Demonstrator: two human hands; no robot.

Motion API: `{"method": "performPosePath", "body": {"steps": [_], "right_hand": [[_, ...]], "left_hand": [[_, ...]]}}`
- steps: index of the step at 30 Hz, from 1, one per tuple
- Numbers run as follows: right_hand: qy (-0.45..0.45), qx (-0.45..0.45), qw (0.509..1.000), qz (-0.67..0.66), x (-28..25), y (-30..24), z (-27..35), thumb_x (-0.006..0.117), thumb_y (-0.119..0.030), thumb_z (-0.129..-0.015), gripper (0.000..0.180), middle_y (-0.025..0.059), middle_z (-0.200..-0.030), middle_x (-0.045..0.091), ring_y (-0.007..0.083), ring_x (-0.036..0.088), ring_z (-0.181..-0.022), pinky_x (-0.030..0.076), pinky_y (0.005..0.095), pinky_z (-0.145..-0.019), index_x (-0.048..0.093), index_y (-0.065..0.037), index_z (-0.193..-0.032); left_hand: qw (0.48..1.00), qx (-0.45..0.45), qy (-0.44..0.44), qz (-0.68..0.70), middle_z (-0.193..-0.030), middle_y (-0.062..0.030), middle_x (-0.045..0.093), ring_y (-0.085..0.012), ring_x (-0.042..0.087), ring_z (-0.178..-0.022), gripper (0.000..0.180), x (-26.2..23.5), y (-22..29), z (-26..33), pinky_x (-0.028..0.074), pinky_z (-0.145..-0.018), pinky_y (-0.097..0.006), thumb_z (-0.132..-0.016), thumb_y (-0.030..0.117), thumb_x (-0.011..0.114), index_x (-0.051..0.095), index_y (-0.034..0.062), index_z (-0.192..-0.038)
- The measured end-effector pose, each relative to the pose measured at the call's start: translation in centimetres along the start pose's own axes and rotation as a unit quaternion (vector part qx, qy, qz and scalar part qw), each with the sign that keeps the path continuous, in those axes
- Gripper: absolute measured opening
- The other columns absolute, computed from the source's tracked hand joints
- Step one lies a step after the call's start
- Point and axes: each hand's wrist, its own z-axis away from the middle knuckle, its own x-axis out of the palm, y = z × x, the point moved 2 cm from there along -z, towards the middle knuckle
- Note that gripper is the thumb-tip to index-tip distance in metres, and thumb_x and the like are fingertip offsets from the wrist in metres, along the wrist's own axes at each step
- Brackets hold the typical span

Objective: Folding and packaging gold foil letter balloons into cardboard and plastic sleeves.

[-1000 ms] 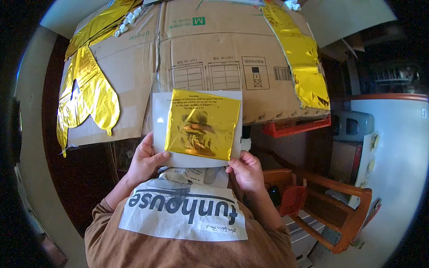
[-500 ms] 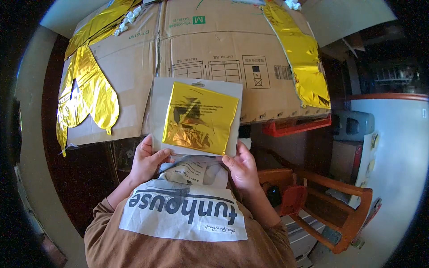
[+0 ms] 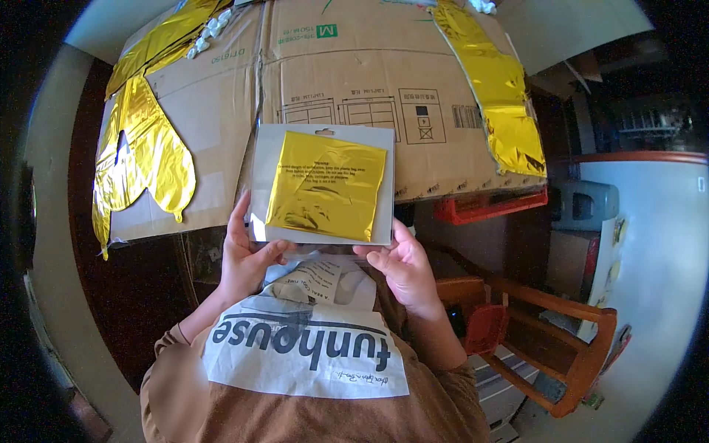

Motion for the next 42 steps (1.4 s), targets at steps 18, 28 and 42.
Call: {"method": "performPosePath", "body": {"steps": [18,28,42], "right_hand": [[0.178,-0.129,0.951,0.216,-1.1,0.9,-1.9,0.066,0.004,-0.093,0.066,0.0128,-0.099,0.074,0.0113,0.069,-0.084,0.058,0.0276,-0.079,0.036,0.000,-0.152],[0.269,-0.270,0.724,0.575,-1.1,0.1,-1.5,0.082,-0.010,-0.081,0.053,0.0045,-0.079,0.063,0.0168,0.059,-0.071,0.049,0.0345,-0.071,0.059,-0.003,-0.128],[0.025,-0.448,0.600,0.663,5.3,0.9,-2.5,0.072,-0.008,-0.081,0.046,0.0178,-0.130,0.058,0.0354,0.055,-0.120,0.046,0.0494,-0.100,0.063,0.002,-0.124]], "left_hand": [[0.685,0.438,-0.057,-0.580,-0.110,-0.0116,0.063,-0.0317,0.063,-0.102,0.049,0.1,3.2,-3.7,0.052,-0.090,-0.044,-0.072,0.008,0.082,0.064,0.0040,-0.118],[0.701,0.482,-0.053,-0.523,-0.110,-0.0126,0.064,-0.0344,0.063,-0.108,0.043,0.1,2.8,-4.3,0.051,-0.094,-0.045,-0.072,0.009,0.083,0.066,0.0033,-0.111],[0.692,0.541,-0.055,-0.476,-0.110,-0.0154,0.065,-0.0372,0.066,-0.109,0.024,1.2,2.1,-6.3,0.055,-0.096,-0.048,-0.078,-0.003,0.076,0.065,0.0005,-0.099]]}}
